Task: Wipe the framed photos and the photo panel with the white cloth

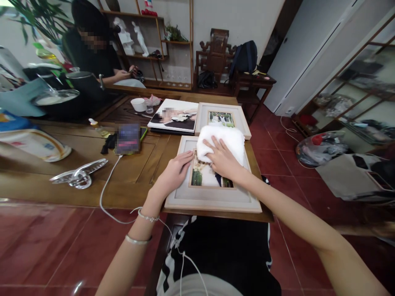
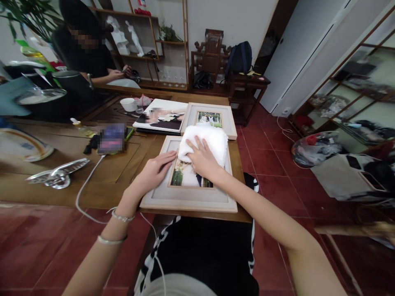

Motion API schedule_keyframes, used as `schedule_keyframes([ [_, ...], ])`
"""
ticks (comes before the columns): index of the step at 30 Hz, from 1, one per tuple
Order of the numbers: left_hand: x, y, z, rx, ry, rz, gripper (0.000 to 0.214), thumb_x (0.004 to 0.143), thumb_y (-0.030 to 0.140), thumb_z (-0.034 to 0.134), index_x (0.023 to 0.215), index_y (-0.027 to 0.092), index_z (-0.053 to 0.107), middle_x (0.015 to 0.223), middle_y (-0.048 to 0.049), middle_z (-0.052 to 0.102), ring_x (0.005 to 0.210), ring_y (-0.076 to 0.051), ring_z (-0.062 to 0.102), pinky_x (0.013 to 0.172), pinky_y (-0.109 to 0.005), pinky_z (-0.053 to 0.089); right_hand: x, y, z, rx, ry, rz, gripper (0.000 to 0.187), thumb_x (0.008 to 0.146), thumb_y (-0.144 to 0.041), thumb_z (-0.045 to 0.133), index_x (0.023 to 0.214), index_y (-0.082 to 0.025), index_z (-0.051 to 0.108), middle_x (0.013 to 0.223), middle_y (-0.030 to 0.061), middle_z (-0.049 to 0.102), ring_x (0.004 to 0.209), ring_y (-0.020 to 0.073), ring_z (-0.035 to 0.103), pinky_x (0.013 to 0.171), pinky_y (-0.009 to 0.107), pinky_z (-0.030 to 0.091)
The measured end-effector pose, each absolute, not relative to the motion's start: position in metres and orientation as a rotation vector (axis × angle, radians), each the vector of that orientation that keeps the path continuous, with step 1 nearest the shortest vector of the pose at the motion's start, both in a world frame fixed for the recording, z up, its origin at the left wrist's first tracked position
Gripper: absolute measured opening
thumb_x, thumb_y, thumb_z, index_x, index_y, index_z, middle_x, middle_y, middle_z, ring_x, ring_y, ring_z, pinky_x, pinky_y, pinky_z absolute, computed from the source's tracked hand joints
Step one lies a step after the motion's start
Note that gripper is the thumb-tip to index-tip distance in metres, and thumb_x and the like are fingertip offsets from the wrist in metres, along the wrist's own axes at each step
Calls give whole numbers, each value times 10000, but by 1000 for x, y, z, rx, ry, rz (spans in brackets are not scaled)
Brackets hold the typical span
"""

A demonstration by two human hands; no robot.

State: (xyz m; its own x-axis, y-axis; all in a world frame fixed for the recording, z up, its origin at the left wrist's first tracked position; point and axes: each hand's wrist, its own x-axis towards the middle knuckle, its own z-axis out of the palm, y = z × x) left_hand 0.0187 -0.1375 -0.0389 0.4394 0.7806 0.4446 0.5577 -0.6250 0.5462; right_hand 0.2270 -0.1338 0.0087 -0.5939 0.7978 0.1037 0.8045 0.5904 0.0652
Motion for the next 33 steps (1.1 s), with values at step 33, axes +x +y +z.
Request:
schedule_keyframes([
  [33,18,-146,-28,2333,1197,939,476,1001,321,309,1413,109,416,1555,-133,274,1431,-216,266,1175,-408,238,216,-128,15,-1492,-2707,-118,436,798,-51,469,1216,-78,588,1550,184,245,1420,444,114,1062,714,158],
])
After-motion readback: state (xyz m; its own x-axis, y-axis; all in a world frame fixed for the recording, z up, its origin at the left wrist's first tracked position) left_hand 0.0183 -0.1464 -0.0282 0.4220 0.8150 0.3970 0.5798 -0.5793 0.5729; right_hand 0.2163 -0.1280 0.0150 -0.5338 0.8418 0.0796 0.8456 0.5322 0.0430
